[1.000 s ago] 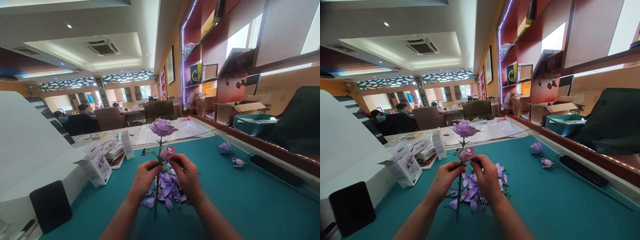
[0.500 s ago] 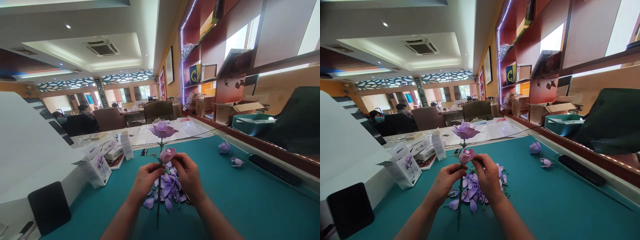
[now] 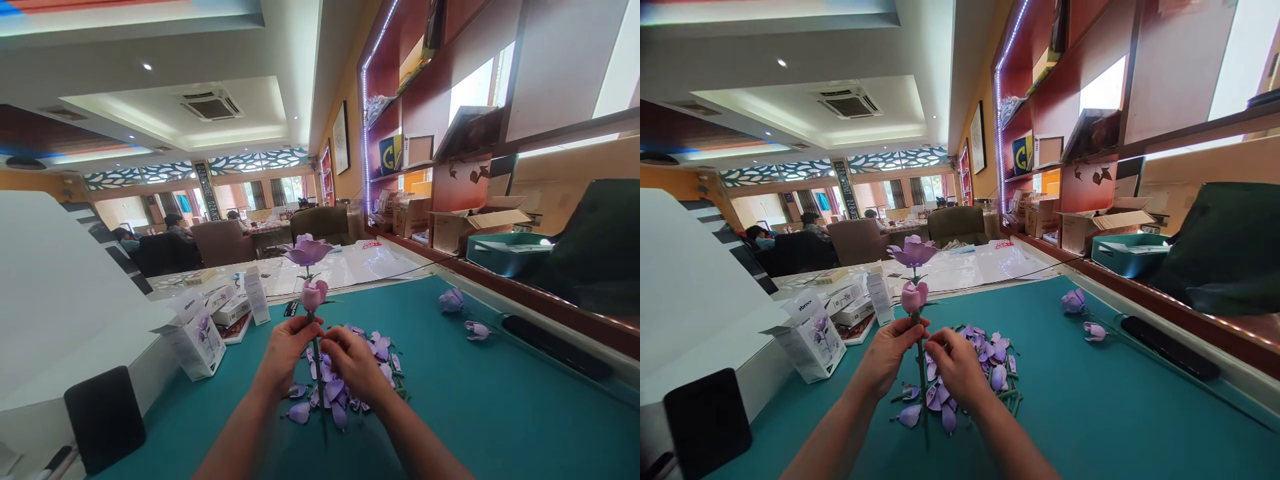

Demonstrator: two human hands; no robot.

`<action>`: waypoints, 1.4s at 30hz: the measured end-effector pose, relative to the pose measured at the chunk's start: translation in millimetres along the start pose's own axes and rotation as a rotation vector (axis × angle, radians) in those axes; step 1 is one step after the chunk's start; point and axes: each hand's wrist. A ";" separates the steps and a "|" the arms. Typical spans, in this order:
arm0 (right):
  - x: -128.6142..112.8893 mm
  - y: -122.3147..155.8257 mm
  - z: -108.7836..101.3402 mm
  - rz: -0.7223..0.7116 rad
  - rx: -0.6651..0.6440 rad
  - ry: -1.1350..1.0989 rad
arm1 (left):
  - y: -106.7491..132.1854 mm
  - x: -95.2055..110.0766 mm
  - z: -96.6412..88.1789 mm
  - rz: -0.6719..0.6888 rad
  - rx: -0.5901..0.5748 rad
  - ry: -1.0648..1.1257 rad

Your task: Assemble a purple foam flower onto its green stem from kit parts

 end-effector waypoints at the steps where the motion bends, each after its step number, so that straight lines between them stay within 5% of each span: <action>1: 0.2 2.1 4.1 0.035 -0.081 0.007 | -2.2 0.5 -0.6 0.008 0.009 0.005; 5: -0.2 9.9 14.9 0.118 -0.208 -0.008 | -7.4 2.3 -2.7 0.058 0.034 0.023; 19: -1.6 13.2 16.6 0.073 -0.188 0.004 | -8.0 2.4 -8.7 0.053 0.058 0.014; 27: -0.8 14.7 17.3 0.013 -0.179 0.080 | -19.6 8.4 -19.9 0.130 0.229 0.071; 42: 1.0 11.1 12.8 -0.030 -0.183 0.123 | -17.0 13.2 -30.0 0.246 0.228 -0.207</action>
Point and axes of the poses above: each hand's wrist, its own y-axis away from the middle knuckle, its own z-axis out of the palm, x = y × z, and after that the axes turned 11 degrees about x, right-handed
